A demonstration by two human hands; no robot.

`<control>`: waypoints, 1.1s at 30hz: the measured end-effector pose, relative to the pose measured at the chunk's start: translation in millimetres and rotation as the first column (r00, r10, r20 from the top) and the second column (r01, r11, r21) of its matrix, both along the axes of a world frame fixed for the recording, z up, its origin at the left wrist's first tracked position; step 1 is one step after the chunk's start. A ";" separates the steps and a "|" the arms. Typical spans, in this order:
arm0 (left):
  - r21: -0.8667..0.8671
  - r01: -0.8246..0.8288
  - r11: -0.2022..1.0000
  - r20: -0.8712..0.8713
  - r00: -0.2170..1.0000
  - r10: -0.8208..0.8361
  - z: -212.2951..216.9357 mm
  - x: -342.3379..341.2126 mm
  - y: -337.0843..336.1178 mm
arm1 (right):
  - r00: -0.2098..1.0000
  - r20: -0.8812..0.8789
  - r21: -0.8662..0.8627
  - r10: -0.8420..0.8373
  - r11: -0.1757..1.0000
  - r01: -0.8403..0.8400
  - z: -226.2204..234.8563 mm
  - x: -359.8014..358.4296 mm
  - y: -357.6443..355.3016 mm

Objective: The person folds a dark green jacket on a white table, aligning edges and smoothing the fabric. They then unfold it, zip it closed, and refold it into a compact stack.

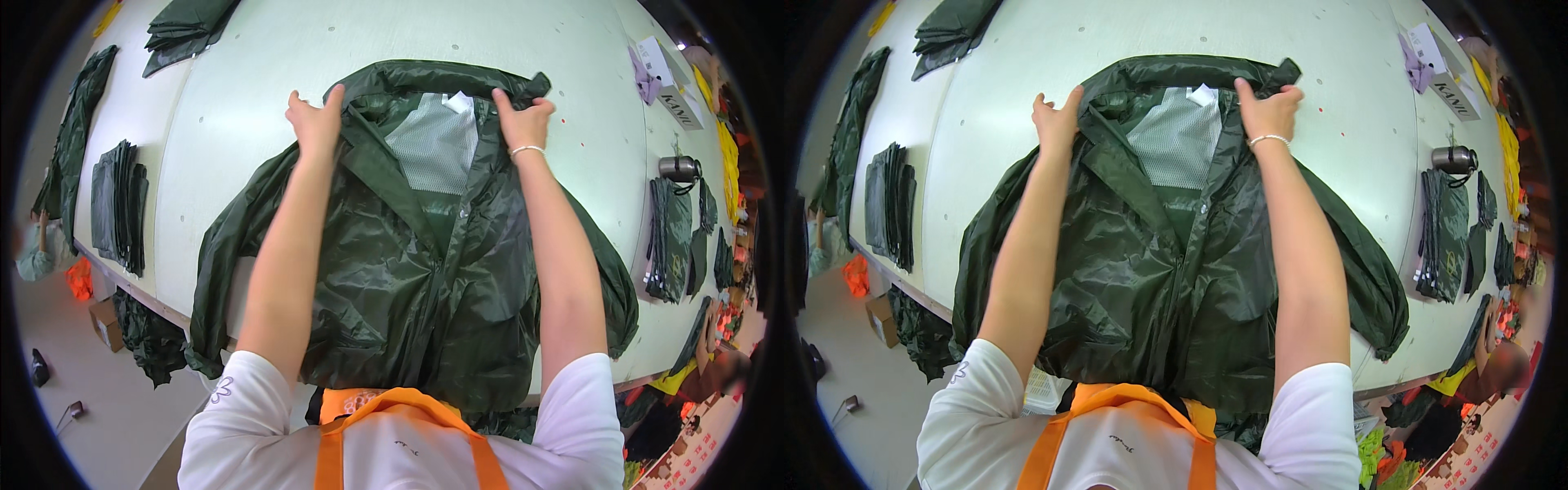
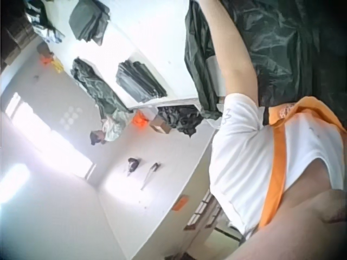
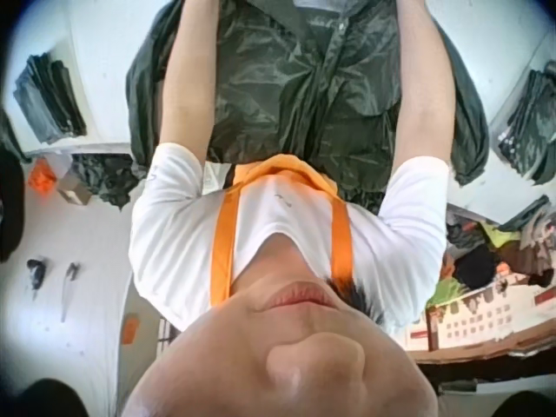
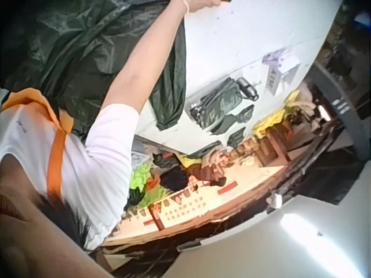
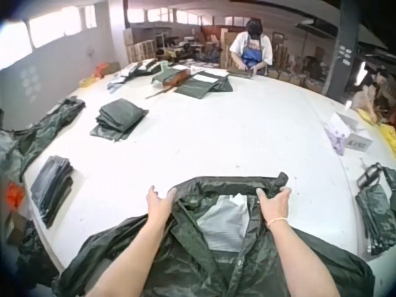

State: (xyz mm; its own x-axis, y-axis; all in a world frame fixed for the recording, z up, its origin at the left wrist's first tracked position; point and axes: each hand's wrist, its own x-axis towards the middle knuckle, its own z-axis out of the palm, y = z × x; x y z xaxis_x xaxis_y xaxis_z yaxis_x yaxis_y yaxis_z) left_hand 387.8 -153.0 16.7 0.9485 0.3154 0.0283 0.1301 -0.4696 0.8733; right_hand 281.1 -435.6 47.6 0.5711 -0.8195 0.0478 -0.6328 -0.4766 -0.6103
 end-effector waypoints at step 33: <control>0.599 0.750 0.280 -0.132 0.437 -0.889 17.8 -161.5 -3.3 | 0.049 -0.340 -0.007 0.939 0.050 -0.999 40.6 -151.8 90.0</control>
